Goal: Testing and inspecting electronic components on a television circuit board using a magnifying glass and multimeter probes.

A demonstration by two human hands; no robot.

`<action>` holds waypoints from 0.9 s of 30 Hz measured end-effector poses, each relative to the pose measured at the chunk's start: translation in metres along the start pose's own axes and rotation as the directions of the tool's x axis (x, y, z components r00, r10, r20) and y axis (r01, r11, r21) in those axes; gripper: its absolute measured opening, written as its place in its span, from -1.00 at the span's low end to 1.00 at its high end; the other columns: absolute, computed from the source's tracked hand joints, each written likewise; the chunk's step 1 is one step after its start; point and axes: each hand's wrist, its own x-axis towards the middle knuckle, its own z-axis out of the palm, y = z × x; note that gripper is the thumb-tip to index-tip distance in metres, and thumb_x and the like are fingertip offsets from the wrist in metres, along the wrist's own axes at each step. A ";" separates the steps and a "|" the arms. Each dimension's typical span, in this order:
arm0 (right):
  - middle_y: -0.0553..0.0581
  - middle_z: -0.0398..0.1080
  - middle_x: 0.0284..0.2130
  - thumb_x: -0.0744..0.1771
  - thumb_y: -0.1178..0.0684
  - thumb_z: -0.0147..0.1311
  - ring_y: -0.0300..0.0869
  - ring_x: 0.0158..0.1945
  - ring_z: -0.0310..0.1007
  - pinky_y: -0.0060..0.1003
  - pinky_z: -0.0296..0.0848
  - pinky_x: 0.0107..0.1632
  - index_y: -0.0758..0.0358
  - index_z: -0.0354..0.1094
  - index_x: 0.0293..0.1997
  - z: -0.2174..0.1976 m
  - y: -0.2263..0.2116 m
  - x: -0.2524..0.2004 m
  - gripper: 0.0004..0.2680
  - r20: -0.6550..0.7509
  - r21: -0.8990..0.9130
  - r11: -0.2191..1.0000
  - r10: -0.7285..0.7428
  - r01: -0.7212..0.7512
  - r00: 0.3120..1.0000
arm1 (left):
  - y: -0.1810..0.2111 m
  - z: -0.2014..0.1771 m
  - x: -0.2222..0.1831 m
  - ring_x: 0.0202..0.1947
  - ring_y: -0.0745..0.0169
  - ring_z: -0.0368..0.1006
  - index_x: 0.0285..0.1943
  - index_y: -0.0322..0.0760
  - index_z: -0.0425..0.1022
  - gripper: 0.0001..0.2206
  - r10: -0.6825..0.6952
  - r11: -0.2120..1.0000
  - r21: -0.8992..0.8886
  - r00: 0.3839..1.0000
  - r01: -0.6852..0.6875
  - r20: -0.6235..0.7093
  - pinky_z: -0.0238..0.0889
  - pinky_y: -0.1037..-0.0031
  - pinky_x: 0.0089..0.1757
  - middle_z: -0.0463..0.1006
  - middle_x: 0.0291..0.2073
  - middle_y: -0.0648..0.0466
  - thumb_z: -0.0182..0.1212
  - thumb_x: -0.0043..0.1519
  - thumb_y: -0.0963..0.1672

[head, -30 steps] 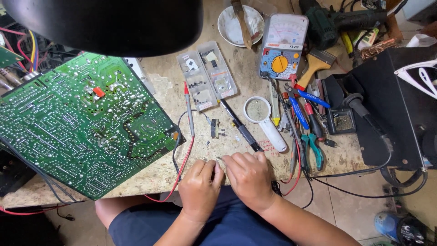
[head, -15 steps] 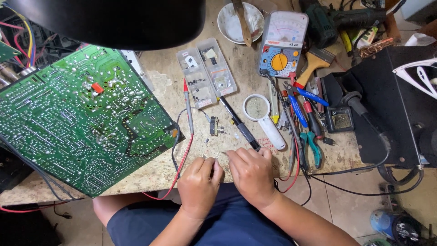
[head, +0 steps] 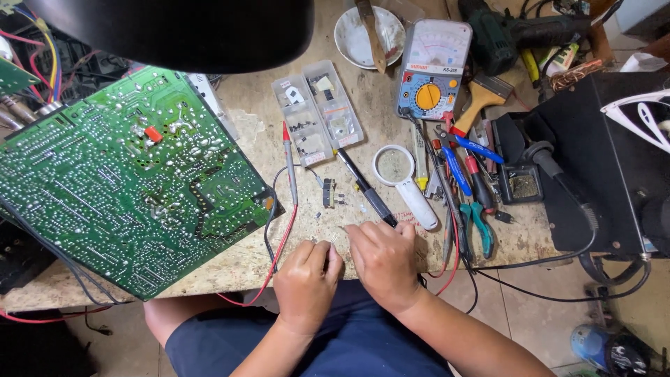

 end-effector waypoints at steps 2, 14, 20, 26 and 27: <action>-0.08 0.34 -0.47 0.37 0.07 0.05 -0.11 -0.43 0.29 -0.12 0.00 -0.25 0.05 0.49 -0.12 -0.001 -0.002 -0.005 -0.91 0.019 0.009 1.000 -0.028 0.028 0.999 | 0.000 0.000 -0.001 -0.58 0.15 0.32 -0.37 -0.09 0.50 -0.91 -0.005 1.000 0.004 1.000 0.005 -0.010 0.10 0.36 -0.53 0.33 -0.55 0.14 0.27 0.20 -0.17; -0.12 0.43 -0.42 0.35 0.13 0.13 -0.16 -0.39 0.37 -0.13 0.02 -0.15 0.00 0.52 -0.14 -0.002 0.009 -0.006 -0.91 -0.016 0.033 0.998 0.058 -0.058 0.998 | -0.003 0.008 -0.005 -0.57 0.23 0.33 -0.33 -0.07 0.53 -0.94 -0.034 0.999 0.033 0.999 0.035 -0.031 0.09 0.44 -0.58 0.41 -0.49 0.23 0.27 0.20 -0.16; -0.11 0.47 -0.36 0.36 0.08 0.09 -0.15 -0.34 0.43 -0.12 0.06 -0.09 -0.02 0.51 -0.12 0.002 0.009 -0.006 -0.91 0.015 0.107 0.990 0.094 -0.095 0.995 | -0.005 0.007 -0.004 -0.58 0.18 0.34 -0.31 -0.05 0.53 -0.95 -0.055 0.998 0.029 0.998 0.055 0.008 0.11 0.40 -0.59 0.39 -0.47 0.21 0.27 0.22 -0.14; -0.11 0.44 -0.38 0.35 0.10 0.11 -0.16 -0.34 0.38 -0.14 0.07 -0.15 0.02 0.51 -0.12 0.002 0.003 -0.008 -0.91 0.049 0.126 0.992 0.023 -0.029 0.999 | -0.005 0.001 -0.002 -0.57 0.18 0.36 -0.26 -0.08 0.54 -0.97 -0.022 1.000 -0.012 0.999 0.023 0.044 0.11 0.38 -0.57 0.40 -0.46 0.17 0.27 0.25 -0.13; -0.12 0.43 -0.40 0.35 0.10 0.12 -0.17 -0.37 0.37 -0.16 0.07 -0.14 0.02 0.52 -0.14 0.001 0.002 -0.008 -0.92 0.051 0.119 0.993 0.018 -0.024 0.999 | -0.006 0.000 -0.002 -0.57 0.17 0.36 -0.23 -0.08 0.54 -0.98 -0.016 1.000 -0.021 0.998 0.017 0.056 0.11 0.37 -0.56 0.39 -0.46 0.15 0.26 0.25 -0.12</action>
